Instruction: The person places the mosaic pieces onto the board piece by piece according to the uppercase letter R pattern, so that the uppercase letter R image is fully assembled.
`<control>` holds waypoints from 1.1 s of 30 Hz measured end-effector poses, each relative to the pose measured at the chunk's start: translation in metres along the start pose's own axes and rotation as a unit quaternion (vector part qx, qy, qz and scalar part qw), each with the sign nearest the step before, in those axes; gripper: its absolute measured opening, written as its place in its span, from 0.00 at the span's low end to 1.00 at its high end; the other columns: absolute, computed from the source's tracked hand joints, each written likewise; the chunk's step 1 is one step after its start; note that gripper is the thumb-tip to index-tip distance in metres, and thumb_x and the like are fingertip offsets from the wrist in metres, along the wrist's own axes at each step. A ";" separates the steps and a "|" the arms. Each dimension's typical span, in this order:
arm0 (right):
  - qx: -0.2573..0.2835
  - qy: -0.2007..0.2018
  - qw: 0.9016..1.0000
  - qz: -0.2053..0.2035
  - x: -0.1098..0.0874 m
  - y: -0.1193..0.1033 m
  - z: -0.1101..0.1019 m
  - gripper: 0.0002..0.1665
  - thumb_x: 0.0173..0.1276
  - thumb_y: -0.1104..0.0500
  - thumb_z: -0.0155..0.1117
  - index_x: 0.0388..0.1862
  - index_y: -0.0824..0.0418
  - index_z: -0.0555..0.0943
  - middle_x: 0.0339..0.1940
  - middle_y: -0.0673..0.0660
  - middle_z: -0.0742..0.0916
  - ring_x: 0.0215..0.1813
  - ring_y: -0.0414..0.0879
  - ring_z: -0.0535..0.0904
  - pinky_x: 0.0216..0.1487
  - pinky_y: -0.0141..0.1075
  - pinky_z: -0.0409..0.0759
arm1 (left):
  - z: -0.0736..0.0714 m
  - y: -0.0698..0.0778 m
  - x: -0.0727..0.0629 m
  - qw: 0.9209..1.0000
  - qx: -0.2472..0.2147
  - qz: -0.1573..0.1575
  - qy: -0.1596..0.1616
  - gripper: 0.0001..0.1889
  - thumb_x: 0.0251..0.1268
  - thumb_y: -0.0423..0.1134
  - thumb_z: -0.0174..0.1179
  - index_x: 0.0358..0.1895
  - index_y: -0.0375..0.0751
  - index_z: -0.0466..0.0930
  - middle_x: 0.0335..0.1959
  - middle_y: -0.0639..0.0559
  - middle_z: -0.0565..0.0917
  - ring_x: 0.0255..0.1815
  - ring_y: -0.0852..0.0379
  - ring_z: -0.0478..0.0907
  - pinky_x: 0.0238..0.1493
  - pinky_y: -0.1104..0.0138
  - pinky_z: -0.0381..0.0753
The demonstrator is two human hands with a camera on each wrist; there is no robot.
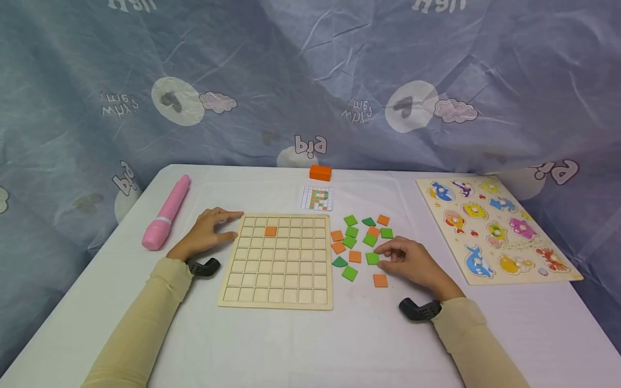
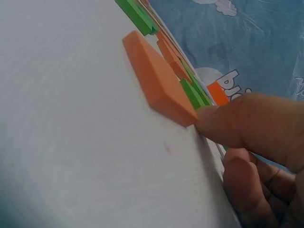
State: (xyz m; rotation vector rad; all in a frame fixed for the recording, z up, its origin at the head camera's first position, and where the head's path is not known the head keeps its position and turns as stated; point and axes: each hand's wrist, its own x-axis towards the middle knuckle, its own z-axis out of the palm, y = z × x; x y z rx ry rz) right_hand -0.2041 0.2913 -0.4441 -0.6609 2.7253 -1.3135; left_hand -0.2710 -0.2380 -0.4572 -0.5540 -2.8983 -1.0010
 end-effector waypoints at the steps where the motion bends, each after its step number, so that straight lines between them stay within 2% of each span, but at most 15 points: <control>1: 0.000 -0.001 1.000 0.002 0.000 -0.001 0.000 0.15 0.65 0.68 0.79 0.51 0.66 0.90 0.37 0.52 0.81 0.36 0.40 0.73 0.35 0.30 0.73 | 0.000 0.000 0.000 1.000 -0.002 -0.002 -0.001 0.31 0.66 0.42 0.71 0.74 0.43 0.81 0.56 0.40 0.81 0.58 0.39 0.71 0.66 0.42 0.64; 11: 0.022 -0.023 0.999 0.020 0.003 -0.009 -0.004 0.14 0.68 0.68 0.77 0.51 0.67 0.87 0.38 0.52 0.85 0.36 0.40 0.76 0.37 0.30 0.76 | -0.001 0.000 -0.002 1.000 -0.011 -0.011 -0.005 0.31 0.67 0.41 0.70 0.74 0.43 0.81 0.57 0.39 0.81 0.61 0.37 0.71 0.70 0.40 0.62; 15: 0.022 -0.036 0.999 0.013 0.007 -0.014 -0.005 0.13 0.69 0.69 0.75 0.51 0.68 0.86 0.39 0.51 0.87 0.39 0.40 0.79 0.40 0.30 0.78 | -0.001 0.000 -0.001 1.000 -0.010 -0.013 -0.004 0.31 0.67 0.41 0.70 0.74 0.43 0.81 0.57 0.39 0.81 0.61 0.37 0.71 0.70 0.40 0.61; 22: 0.015 -0.051 0.999 0.004 0.018 -0.023 -0.004 0.13 0.67 0.71 0.74 0.51 0.70 0.86 0.37 0.51 0.88 0.38 0.37 0.81 0.40 0.30 0.79 | -0.001 0.000 -0.001 1.000 -0.011 -0.009 -0.002 0.30 0.67 0.41 0.71 0.73 0.43 0.81 0.56 0.39 0.81 0.59 0.37 0.71 0.69 0.40 0.61; 33: 0.002 -0.070 0.997 0.022 0.041 -0.042 0.004 0.15 0.68 0.70 0.74 0.52 0.69 0.85 0.35 0.52 0.91 0.38 0.39 0.84 0.45 0.32 0.80 | 0.000 -0.001 0.000 1.000 -0.010 -0.005 0.000 0.31 0.66 0.42 0.70 0.73 0.43 0.82 0.54 0.41 0.81 0.58 0.38 0.72 0.67 0.41 0.63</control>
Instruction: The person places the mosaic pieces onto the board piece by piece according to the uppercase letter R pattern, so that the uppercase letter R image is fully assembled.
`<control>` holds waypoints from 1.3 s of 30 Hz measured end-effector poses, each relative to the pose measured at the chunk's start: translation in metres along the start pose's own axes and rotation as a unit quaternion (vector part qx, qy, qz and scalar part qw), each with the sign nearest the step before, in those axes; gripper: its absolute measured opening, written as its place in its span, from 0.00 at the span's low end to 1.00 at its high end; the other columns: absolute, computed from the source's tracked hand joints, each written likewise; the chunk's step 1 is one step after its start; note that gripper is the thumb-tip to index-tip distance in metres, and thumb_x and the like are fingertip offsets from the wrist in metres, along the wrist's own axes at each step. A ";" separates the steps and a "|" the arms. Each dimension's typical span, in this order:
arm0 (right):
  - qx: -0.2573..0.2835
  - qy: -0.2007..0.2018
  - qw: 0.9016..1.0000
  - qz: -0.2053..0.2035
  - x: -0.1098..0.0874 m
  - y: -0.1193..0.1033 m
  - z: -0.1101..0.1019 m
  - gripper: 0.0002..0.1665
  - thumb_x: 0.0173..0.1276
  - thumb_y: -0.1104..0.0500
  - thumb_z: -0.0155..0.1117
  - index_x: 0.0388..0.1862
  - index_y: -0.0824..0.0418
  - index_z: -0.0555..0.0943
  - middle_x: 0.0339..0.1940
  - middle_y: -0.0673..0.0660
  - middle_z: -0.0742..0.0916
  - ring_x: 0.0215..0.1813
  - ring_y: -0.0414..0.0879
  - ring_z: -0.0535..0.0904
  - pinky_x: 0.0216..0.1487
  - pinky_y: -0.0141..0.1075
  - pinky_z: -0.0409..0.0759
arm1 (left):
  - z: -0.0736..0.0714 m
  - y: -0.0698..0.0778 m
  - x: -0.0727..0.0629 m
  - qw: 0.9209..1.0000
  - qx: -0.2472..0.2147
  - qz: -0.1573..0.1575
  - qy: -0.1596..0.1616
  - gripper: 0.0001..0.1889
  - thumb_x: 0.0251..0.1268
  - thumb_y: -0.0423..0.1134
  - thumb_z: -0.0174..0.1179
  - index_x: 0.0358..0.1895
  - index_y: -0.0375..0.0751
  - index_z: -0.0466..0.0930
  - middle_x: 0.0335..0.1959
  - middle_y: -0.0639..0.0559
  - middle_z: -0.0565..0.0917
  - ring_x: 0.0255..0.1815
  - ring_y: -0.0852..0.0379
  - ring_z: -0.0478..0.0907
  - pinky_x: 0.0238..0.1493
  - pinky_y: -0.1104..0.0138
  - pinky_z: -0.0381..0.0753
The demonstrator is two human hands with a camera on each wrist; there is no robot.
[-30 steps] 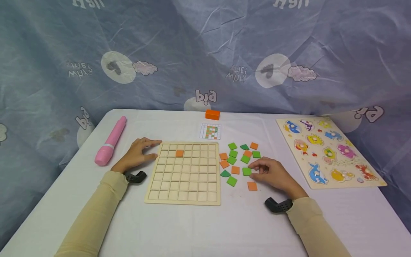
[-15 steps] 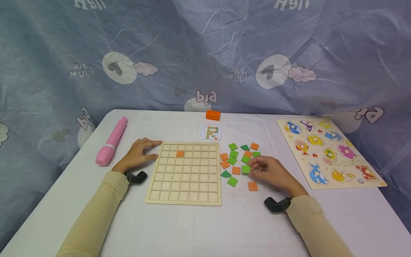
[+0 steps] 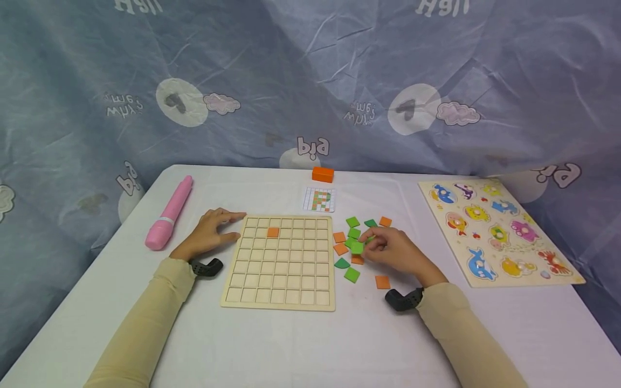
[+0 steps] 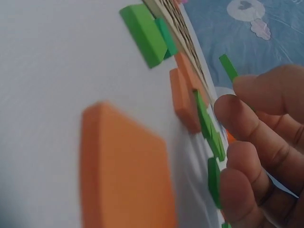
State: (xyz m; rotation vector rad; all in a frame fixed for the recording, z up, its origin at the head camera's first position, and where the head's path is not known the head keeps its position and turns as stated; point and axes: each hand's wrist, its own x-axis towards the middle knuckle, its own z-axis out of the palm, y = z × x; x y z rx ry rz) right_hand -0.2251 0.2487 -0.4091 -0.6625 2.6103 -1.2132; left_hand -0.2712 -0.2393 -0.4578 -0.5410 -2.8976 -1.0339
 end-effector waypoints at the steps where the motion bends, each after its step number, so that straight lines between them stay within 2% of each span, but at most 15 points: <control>1: 0.002 -0.002 1.000 0.000 0.002 -0.001 0.001 0.15 0.68 0.70 0.74 0.53 0.69 0.85 0.35 0.52 0.91 0.38 0.39 0.84 0.45 0.32 0.80 | 0.000 0.000 0.000 1.000 -0.001 0.000 0.000 0.31 0.66 0.42 0.70 0.73 0.43 0.82 0.54 0.41 0.81 0.58 0.38 0.72 0.67 0.41 0.63; 9: 0.029 -0.016 0.999 0.012 0.019 -0.015 0.011 0.16 0.71 0.66 0.74 0.56 0.68 0.84 0.36 0.54 0.93 0.40 0.43 0.86 0.49 0.33 0.80 | 0.000 0.000 0.000 1.000 0.005 0.008 0.003 0.31 0.66 0.43 0.70 0.73 0.43 0.82 0.54 0.41 0.82 0.57 0.38 0.72 0.66 0.41 0.64; 17: 0.044 -0.018 0.999 0.020 0.039 -0.027 0.023 0.16 0.72 0.65 0.73 0.56 0.68 0.84 0.38 0.57 0.94 0.38 0.45 0.85 0.45 0.34 0.78 | -0.001 0.001 -0.001 1.000 0.007 0.007 0.004 0.30 0.66 0.42 0.70 0.72 0.43 0.82 0.54 0.41 0.82 0.58 0.38 0.72 0.66 0.41 0.64; 21: 0.049 -0.018 0.998 0.033 0.049 -0.032 0.030 0.16 0.73 0.64 0.73 0.57 0.68 0.84 0.38 0.57 0.94 0.39 0.46 0.87 0.45 0.35 0.81 | -0.001 0.002 -0.001 1.000 0.008 0.003 0.003 0.30 0.66 0.43 0.70 0.72 0.43 0.82 0.54 0.41 0.82 0.58 0.38 0.72 0.66 0.42 0.64; 26: 0.065 -0.023 0.997 0.030 0.061 -0.038 0.039 0.17 0.73 0.64 0.72 0.57 0.69 0.83 0.40 0.61 0.93 0.40 0.47 0.86 0.43 0.36 0.83 | -0.002 0.002 -0.001 1.000 0.011 0.004 0.001 0.30 0.66 0.43 0.70 0.73 0.43 0.82 0.54 0.42 0.82 0.58 0.39 0.72 0.66 0.42 0.64; 34: 0.068 -0.023 0.997 0.019 0.079 -0.044 0.053 0.16 0.72 0.65 0.72 0.56 0.69 0.84 0.38 0.60 0.93 0.30 0.47 0.81 0.41 0.37 0.80 | -0.003 0.003 0.000 1.000 0.010 0.003 -0.002 0.30 0.66 0.43 0.70 0.72 0.43 0.82 0.54 0.42 0.82 0.58 0.39 0.72 0.66 0.42 0.63; 39: 0.073 -0.025 0.997 0.017 0.089 -0.048 0.063 0.16 0.73 0.65 0.73 0.56 0.69 0.84 0.37 0.59 0.93 0.29 0.46 0.79 0.39 0.37 0.79 | -0.003 0.003 0.000 1.000 0.010 0.003 -0.001 0.30 0.66 0.43 0.70 0.72 0.43 0.82 0.53 0.42 0.82 0.57 0.38 0.72 0.66 0.42 0.63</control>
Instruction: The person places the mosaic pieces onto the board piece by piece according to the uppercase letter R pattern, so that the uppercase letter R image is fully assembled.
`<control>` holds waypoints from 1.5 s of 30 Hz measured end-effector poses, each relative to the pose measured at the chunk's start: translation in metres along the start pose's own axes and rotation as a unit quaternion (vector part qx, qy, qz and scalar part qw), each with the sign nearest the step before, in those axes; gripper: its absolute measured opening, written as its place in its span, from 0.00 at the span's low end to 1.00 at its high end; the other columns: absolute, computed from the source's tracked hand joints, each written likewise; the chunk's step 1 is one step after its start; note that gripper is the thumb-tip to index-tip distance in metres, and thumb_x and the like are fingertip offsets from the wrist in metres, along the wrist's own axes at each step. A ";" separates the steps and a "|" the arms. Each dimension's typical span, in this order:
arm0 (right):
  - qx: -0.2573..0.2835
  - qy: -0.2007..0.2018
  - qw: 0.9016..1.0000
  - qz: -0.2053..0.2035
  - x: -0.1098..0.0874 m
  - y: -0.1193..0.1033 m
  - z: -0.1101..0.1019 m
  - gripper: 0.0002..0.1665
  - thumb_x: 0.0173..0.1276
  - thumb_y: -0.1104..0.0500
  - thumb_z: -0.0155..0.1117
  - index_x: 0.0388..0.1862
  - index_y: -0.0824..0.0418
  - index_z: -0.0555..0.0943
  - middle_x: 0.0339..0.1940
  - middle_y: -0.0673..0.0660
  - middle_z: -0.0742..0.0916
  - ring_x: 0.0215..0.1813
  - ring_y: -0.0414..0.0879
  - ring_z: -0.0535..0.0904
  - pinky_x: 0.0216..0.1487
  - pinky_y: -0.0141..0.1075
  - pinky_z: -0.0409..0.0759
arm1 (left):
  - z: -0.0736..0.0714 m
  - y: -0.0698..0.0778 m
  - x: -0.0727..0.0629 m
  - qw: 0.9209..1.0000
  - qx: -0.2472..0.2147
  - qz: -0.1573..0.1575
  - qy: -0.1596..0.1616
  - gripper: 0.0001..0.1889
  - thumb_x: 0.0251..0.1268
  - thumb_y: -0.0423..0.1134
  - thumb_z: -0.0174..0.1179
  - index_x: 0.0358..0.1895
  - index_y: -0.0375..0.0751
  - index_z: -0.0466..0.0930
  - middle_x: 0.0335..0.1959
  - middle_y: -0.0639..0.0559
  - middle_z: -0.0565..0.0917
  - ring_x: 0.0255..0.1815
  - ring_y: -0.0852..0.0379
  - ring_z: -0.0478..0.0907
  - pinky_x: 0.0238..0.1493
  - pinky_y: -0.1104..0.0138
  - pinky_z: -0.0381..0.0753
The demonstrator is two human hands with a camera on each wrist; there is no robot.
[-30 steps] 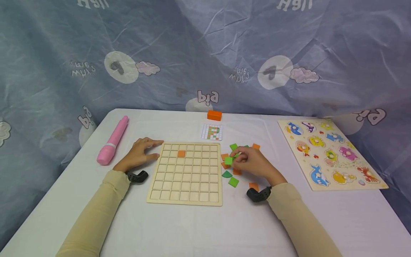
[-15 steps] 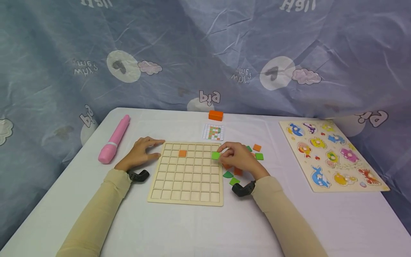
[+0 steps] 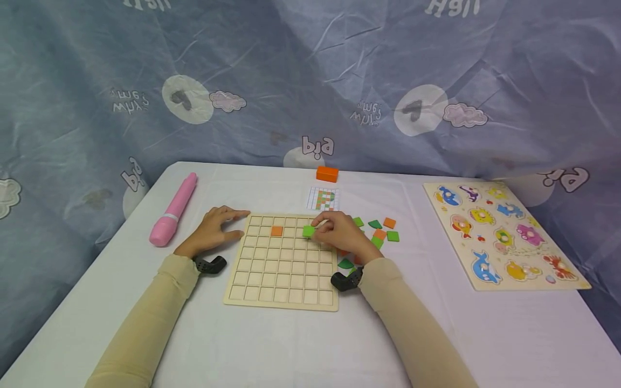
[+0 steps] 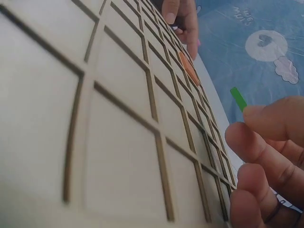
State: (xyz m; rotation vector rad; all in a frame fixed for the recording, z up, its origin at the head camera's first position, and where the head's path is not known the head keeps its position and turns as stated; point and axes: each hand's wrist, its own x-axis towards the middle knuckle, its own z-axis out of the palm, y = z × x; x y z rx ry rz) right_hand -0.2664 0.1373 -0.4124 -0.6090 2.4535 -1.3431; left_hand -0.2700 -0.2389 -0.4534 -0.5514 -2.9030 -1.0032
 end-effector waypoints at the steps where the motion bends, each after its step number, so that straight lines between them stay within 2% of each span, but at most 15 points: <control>1: 0.002 -0.001 1.000 -0.001 0.002 -0.001 0.002 0.16 0.72 0.65 0.73 0.56 0.70 0.84 0.36 0.60 0.93 0.29 0.45 0.79 0.38 0.37 0.78 | 0.000 0.000 0.000 1.000 0.000 0.000 0.000 0.30 0.65 0.42 0.70 0.72 0.43 0.82 0.53 0.42 0.82 0.57 0.38 0.72 0.66 0.42 0.63; 12: 0.004 -0.008 1.000 0.009 0.015 -0.014 0.016 0.16 0.74 0.63 0.71 0.57 0.68 0.84 0.37 0.58 0.91 0.25 0.46 0.76 0.33 0.39 0.77 | 0.002 -0.002 0.000 1.000 0.003 0.007 0.005 0.30 0.65 0.42 0.69 0.72 0.42 0.82 0.52 0.43 0.82 0.58 0.38 0.72 0.67 0.41 0.63; 20: 0.011 -0.023 1.000 0.012 0.025 -0.013 0.026 0.14 0.75 0.66 0.70 0.56 0.69 0.83 0.33 0.57 0.89 0.20 0.44 0.73 0.32 0.38 0.78 | 0.001 -0.001 -0.001 1.000 0.005 0.008 0.005 0.30 0.65 0.42 0.70 0.72 0.42 0.82 0.53 0.42 0.82 0.58 0.37 0.73 0.67 0.40 0.63; 28: -0.028 -0.025 0.999 0.018 0.032 -0.017 0.032 0.13 0.74 0.66 0.70 0.54 0.68 0.84 0.31 0.54 0.85 0.20 0.42 0.74 0.31 0.36 0.78 | 0.002 -0.003 0.000 1.000 0.005 0.009 0.006 0.31 0.65 0.42 0.70 0.72 0.42 0.82 0.53 0.42 0.82 0.59 0.37 0.72 0.67 0.41 0.63; 36: -0.081 -0.006 0.996 0.022 0.036 -0.021 0.037 0.13 0.72 0.63 0.74 0.52 0.64 0.86 0.30 0.51 0.84 0.23 0.41 0.73 0.39 0.37 0.77 | 0.002 -0.004 0.002 1.000 0.011 0.015 0.005 0.31 0.65 0.43 0.69 0.72 0.42 0.82 0.54 0.41 0.82 0.58 0.37 0.73 0.67 0.41 0.63; 45: -0.074 -0.008 0.997 0.025 0.037 -0.022 0.038 0.13 0.71 0.64 0.74 0.52 0.64 0.86 0.30 0.52 0.83 0.23 0.42 0.74 0.35 0.37 0.76 | 0.001 -0.005 0.002 1.000 0.012 0.013 0.005 0.30 0.66 0.43 0.69 0.72 0.43 0.82 0.53 0.42 0.82 0.58 0.37 0.72 0.66 0.41 0.63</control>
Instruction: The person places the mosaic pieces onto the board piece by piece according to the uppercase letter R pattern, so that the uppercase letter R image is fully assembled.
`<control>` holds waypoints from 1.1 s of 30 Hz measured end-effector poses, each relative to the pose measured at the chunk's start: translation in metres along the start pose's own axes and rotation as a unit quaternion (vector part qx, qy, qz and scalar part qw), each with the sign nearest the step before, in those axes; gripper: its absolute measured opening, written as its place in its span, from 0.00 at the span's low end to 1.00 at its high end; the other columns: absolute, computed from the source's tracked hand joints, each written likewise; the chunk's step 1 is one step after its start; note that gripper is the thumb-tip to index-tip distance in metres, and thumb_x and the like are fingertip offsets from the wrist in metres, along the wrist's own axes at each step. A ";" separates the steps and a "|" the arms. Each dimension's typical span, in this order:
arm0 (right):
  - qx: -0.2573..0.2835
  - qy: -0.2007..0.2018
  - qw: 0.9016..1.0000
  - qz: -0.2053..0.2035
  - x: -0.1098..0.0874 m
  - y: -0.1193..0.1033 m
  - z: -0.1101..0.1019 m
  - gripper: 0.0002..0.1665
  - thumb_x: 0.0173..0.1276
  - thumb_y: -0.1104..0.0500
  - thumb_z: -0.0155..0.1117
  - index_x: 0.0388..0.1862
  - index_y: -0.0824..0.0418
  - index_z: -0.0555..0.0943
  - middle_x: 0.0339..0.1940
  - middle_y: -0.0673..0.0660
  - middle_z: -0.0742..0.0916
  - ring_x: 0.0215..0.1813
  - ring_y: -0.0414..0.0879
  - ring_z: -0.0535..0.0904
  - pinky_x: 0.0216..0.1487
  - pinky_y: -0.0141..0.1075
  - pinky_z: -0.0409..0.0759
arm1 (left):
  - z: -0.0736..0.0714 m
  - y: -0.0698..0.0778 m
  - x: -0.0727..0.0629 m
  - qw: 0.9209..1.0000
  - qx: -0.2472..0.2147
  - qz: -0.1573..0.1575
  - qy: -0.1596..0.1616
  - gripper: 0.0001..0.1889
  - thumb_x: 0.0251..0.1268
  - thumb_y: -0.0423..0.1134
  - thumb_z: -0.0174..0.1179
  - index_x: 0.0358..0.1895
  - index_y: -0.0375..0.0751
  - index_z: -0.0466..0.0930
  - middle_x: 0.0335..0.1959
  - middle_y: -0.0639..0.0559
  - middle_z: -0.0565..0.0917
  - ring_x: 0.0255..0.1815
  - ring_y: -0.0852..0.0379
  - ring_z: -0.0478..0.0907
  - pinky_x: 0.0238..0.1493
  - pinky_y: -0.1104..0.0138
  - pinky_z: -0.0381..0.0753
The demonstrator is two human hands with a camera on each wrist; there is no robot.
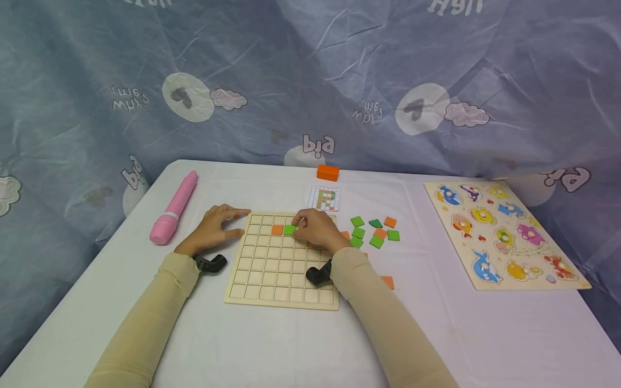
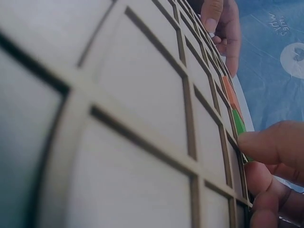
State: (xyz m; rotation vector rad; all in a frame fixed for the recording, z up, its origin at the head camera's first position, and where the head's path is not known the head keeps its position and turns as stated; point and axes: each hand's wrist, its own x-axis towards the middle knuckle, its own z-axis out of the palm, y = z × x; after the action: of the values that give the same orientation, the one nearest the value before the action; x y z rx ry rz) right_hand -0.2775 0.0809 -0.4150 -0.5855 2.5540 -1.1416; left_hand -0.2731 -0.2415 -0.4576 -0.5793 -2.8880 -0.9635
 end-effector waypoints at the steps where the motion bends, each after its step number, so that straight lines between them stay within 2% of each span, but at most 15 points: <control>1: 0.002 -0.001 1.000 0.001 0.000 0.000 0.000 0.13 0.71 0.64 0.74 0.52 0.64 0.86 0.30 0.52 0.83 0.23 0.42 0.74 0.34 0.36 0.76 | 0.000 0.000 0.000 1.000 0.000 0.000 0.000 0.30 0.66 0.42 0.70 0.72 0.43 0.82 0.53 0.42 0.82 0.58 0.37 0.72 0.66 0.41 0.63; 5: 0.008 -0.005 1.000 0.006 0.000 0.001 0.000 0.13 0.72 0.64 0.74 0.53 0.63 0.85 0.30 0.52 0.83 0.22 0.42 0.74 0.32 0.36 0.76 | 0.000 0.001 0.000 1.000 0.000 -0.003 -0.001 0.30 0.66 0.42 0.70 0.73 0.43 0.82 0.54 0.41 0.82 0.58 0.37 0.72 0.66 0.41 0.63; 9: 0.008 -0.009 1.000 -0.001 0.000 0.002 -0.001 0.14 0.72 0.63 0.74 0.55 0.64 0.85 0.31 0.52 0.83 0.25 0.42 0.74 0.34 0.36 0.75 | 0.000 0.001 0.000 1.000 -0.001 -0.002 -0.001 0.31 0.65 0.42 0.69 0.73 0.42 0.82 0.54 0.41 0.82 0.58 0.37 0.72 0.67 0.41 0.63; 18: 0.089 -0.035 0.995 -0.011 -0.008 0.004 -0.011 0.17 0.77 0.65 0.68 0.61 0.67 0.84 0.37 0.56 0.85 0.25 0.46 0.78 0.33 0.37 0.81 | 0.000 0.000 0.000 1.000 -0.002 -0.001 0.000 0.31 0.65 0.43 0.69 0.73 0.42 0.82 0.54 0.41 0.82 0.57 0.38 0.72 0.66 0.41 0.63; 26: 0.107 -0.042 0.991 -0.062 -0.035 0.006 -0.031 0.18 0.79 0.64 0.67 0.62 0.71 0.83 0.39 0.58 0.85 0.30 0.53 0.80 0.37 0.41 0.83 | 0.001 0.001 0.001 1.000 0.000 0.001 -0.001 0.30 0.66 0.42 0.69 0.72 0.42 0.82 0.54 0.42 0.82 0.57 0.38 0.73 0.66 0.41 0.63; 33: 0.122 -0.049 0.990 -0.055 -0.064 0.013 -0.050 0.18 0.79 0.64 0.66 0.61 0.74 0.82 0.39 0.58 0.82 0.28 0.48 0.75 0.30 0.36 0.77 | 0.000 0.002 0.000 1.000 -0.001 -0.003 -0.003 0.31 0.66 0.42 0.70 0.73 0.43 0.82 0.55 0.41 0.82 0.59 0.37 0.72 0.67 0.42 0.62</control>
State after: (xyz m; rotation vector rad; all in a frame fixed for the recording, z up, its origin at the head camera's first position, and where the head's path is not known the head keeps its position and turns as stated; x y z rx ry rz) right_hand -0.2449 0.1504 -0.3868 -0.7078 2.2792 -1.3987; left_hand -0.2724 -0.2405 -0.4564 -0.5748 -2.8967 -0.9686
